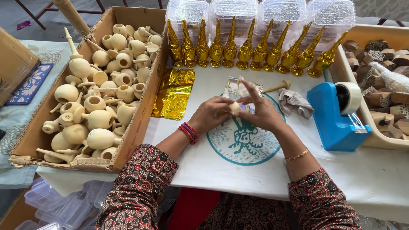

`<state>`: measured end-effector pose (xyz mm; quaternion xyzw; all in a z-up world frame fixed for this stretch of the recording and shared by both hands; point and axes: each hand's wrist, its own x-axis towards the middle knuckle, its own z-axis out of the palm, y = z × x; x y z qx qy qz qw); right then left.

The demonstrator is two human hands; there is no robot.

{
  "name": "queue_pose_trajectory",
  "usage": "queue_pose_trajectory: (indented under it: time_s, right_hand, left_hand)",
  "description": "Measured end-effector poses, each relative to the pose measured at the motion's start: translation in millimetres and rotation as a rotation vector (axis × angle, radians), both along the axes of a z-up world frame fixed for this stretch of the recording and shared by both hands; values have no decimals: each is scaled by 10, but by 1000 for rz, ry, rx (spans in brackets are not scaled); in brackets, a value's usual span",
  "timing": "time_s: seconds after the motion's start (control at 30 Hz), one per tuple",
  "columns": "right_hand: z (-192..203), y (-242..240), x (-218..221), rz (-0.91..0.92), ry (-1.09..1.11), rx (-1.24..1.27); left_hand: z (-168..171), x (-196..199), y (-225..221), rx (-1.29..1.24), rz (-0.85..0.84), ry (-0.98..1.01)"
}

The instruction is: Wrapping small wooden decorative pieces in gold patterned foil and securing them with adhesive tape.

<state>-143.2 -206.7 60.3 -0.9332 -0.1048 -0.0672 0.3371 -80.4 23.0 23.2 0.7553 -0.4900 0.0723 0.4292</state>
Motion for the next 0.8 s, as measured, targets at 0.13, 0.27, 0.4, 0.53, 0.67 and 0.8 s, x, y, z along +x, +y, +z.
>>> queue_pose_trajectory:
  time_s: [0.13, 0.27, 0.4, 0.53, 0.67, 0.8]
  right_hand:
    - [125, 16, -61, 99, -106, 43]
    - [85, 62, -33, 43, -81, 54]
    - [73, 95, -24, -35, -30, 84]
    - [45, 58, -11, -35, -46, 95]
    - [68, 33, -4, -83, -13, 123]
    - [18, -22, 17, -90, 8, 190]
  left_hand:
    - [-25, 87, -46, -82, 1, 178]
    - [56, 120, -90, -71, 29, 169]
    - [32, 214, -117, -43, 42, 404]
    - [7, 335, -111, -28, 15, 416]
    - [41, 402, -103, 7, -73, 479]
    - [-2, 437, -121, -4, -58, 463]
